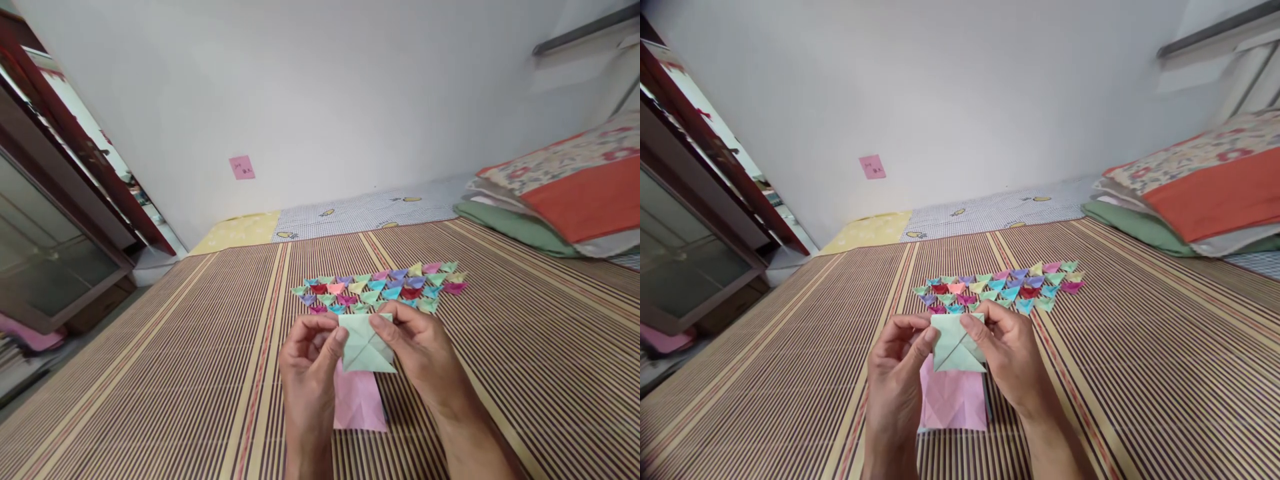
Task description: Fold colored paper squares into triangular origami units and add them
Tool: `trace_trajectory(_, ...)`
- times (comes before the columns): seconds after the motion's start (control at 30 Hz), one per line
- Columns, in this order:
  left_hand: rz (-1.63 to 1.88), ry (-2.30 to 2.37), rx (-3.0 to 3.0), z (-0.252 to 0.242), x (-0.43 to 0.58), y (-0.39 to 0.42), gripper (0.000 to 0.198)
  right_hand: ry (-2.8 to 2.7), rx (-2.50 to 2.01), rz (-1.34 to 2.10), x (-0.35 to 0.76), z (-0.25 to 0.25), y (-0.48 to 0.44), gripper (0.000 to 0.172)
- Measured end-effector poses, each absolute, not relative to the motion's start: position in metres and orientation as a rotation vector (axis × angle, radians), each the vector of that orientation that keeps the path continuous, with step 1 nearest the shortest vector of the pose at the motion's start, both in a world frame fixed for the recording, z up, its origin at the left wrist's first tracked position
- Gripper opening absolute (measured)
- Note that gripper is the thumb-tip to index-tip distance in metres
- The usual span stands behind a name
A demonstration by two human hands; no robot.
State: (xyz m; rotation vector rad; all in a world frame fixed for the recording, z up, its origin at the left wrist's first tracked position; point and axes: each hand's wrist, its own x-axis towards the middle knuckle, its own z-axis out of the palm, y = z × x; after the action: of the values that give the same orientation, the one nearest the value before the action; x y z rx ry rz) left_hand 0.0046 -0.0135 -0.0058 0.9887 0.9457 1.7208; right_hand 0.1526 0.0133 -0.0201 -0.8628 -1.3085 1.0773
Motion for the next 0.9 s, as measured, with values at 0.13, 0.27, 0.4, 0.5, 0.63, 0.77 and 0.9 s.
trace_trajectory(0.13, 1.738, 0.949, 1.011, -0.0049, 0.0057, -0.0127, 0.021, -1.294, -0.867, 1.072, 0.1515, -0.0199, 0.0145, 0.042)
trace_trajectory(0.27, 1.702, 0.932, 0.958, -0.0024, 0.0069, -0.0132, 0.026, -1.266, -0.864, 1.085, 0.1511, -0.0178, 0.0141, 0.042)
trace_trajectory(0.4, 1.657, 0.916, 0.898, -0.0048, 0.0058, -0.0127, 0.028, -1.264, -0.877, 1.102, 0.1510, -0.0164, 0.0124, 0.041)
trace_trajectory(0.5, 1.608, 0.848, 0.867, -0.0092, 0.0042, -0.0111, 0.026, -1.265, -0.878, 1.119, 0.1504, -0.0162, 0.0116, 0.041)
trace_trajectory(0.63, 1.613, 0.790, 0.848, -0.0115, 0.0050, -0.0103, 0.021, -1.271, -0.833, 1.175, 0.1496, -0.0164, 0.0109, 0.042)
trace_trajectory(0.77, 1.661, 0.801, 0.805, -0.0101, 0.0078, -0.0111, 0.021, -1.293, -0.827, 1.195, 0.1500, -0.0175, 0.0100, 0.037)
trace_trajectory(0.9, 1.710, 0.831, 0.738, -0.0088, 0.0099, -0.0117, 0.025, -1.347, -0.838, 1.116, 0.1501, -0.0172, 0.0090, 0.033)
